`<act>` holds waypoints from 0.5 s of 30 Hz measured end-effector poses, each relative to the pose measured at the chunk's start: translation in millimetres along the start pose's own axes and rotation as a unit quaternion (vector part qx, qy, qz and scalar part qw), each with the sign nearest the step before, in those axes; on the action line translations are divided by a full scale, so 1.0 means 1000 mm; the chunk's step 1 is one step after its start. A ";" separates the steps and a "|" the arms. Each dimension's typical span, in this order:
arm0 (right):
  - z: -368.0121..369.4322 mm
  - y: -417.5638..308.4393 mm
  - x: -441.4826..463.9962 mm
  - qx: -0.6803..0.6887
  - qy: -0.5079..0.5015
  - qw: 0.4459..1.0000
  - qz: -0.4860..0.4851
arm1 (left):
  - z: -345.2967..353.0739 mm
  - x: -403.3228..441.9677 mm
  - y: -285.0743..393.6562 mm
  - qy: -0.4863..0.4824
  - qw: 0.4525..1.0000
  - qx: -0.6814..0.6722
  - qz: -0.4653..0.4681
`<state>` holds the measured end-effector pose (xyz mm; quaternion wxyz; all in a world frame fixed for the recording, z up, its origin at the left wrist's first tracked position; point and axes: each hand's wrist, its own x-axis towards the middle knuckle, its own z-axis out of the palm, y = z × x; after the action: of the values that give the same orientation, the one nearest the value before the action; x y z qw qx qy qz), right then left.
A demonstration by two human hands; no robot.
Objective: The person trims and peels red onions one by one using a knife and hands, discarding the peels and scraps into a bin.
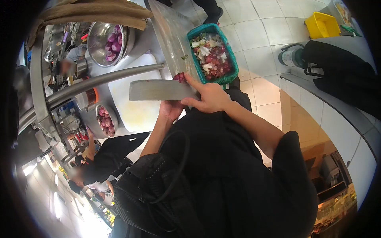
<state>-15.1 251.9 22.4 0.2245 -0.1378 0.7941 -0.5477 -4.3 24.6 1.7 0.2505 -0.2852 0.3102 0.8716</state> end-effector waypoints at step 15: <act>0.009 0.019 0.001 0.163 0.014 0.986 0.000 | 0.019 -0.008 -0.004 0.042 0.991 0.123 0.044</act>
<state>-10.9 250.7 1.8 0.2332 -0.0915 0.6971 -0.6718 -2.4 38.4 17.6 0.2318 -0.2750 0.4377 0.8241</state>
